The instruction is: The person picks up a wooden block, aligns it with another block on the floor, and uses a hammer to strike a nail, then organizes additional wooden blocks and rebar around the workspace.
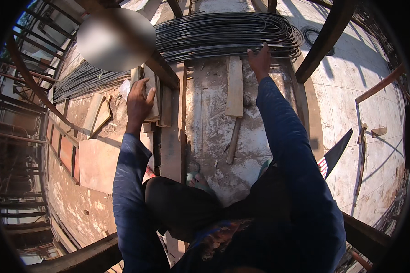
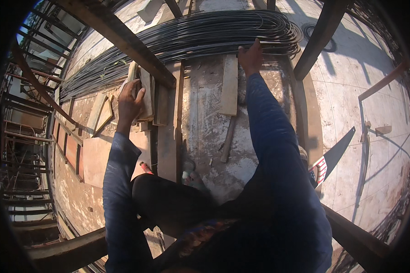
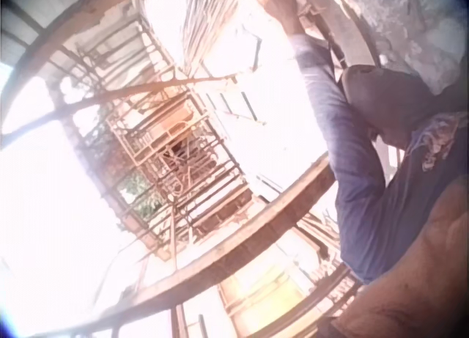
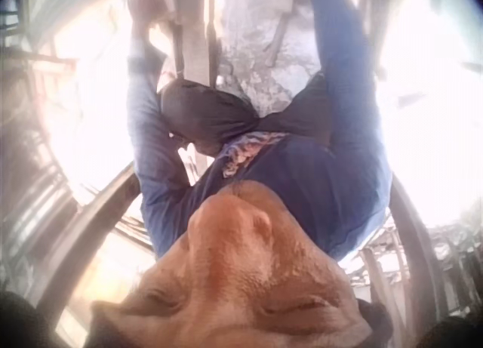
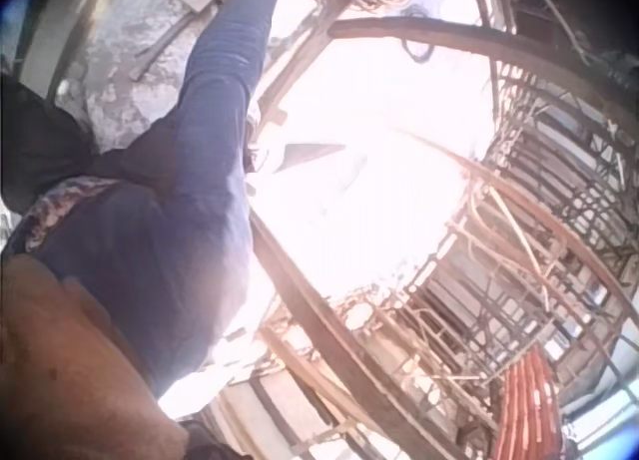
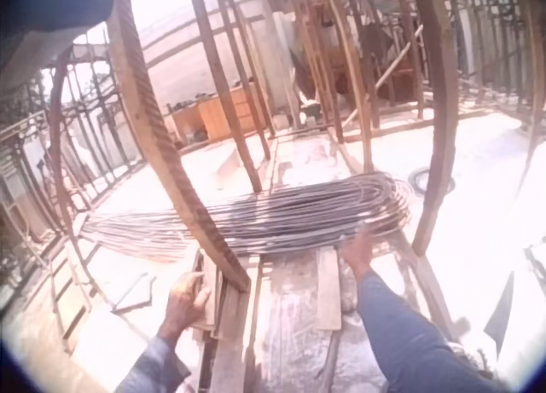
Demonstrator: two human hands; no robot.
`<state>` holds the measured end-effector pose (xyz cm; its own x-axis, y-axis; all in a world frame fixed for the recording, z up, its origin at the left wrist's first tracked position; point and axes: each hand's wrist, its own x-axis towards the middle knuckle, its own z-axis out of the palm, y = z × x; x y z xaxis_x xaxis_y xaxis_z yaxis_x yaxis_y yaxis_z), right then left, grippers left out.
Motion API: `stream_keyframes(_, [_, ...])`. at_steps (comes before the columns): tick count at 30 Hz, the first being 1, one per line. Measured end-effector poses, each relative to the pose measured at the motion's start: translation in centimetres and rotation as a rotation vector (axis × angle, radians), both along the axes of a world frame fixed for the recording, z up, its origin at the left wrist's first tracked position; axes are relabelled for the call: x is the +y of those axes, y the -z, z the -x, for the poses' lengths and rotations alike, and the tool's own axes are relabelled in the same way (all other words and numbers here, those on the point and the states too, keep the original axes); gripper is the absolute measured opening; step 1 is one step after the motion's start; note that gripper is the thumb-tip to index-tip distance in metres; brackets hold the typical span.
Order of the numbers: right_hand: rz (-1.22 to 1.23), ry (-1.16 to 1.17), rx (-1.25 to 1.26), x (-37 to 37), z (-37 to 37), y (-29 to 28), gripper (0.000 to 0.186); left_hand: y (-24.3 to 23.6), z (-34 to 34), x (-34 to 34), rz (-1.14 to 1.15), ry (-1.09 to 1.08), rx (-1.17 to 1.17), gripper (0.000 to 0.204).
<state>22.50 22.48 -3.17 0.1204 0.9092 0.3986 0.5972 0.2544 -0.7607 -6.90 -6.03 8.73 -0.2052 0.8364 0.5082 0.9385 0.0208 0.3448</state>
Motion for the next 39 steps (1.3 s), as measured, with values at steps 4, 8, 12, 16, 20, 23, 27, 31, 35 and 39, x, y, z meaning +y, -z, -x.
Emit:
stream_keyframes(4, [0.545, 0.065, -0.097, -6.3, 4.4, 6.0, 0.079, 0.6, 2.9, -2.9, 0.181, -0.193, 0.164, 0.05])
stream_keyframes(8, [0.658, -0.019, -0.307, -12.9, 5.2, 11.7, 0.084, 2.1, 5.6, -5.3, 0.306, -0.293, 0.222, 0.076])
stream_keyframes(12, [0.471, -0.07, -0.358, -13.5, 4.1, 13.6, 0.089, 3.8, 5.1, -5.0, 0.436, -0.446, 0.015, 0.088])
stream_keyframes(16, [0.558, -0.144, -0.325, -13.4, 3.4, 12.3, 0.088, 6.6, 6.1, -4.2, 0.507, -0.505, -0.11, 0.105])
stream_keyframes(20, [0.431, -0.167, -0.248, -14.7, 2.4, 12.1, 0.082, 8.6, 7.1, -2.8, 0.548, -0.593, -0.117, 0.104])
stream_keyframes(23, [0.398, -0.263, -0.173, -16.8, 4.0, 10.9, 0.081, 8.4, 10.4, -3.7, 0.565, -0.625, -0.231, 0.102])
stream_keyframes(27, [0.33, -0.435, -0.238, -18.6, 4.6, 10.9, 0.081, 5.8, 7.4, -0.4, 0.601, -0.701, -0.327, 0.104])
stream_keyframes(31, [0.246, -0.55, -0.402, -20.5, 6.9, 11.3, 0.077, 6.3, 8.7, -0.7, 0.612, -0.702, -0.301, 0.092])
stream_keyframes(35, [0.079, -0.321, -0.415, -17.4, 6.1, 11.5, 0.072, 6.9, 9.2, -0.9, 0.558, -0.716, -0.217, 0.077])
stream_keyframes(39, [0.305, -0.212, -0.387, -12.0, 3.8, 11.6, 0.076, 6.3, 9.4, -2.4, 0.512, -0.702, -0.182, 0.074])
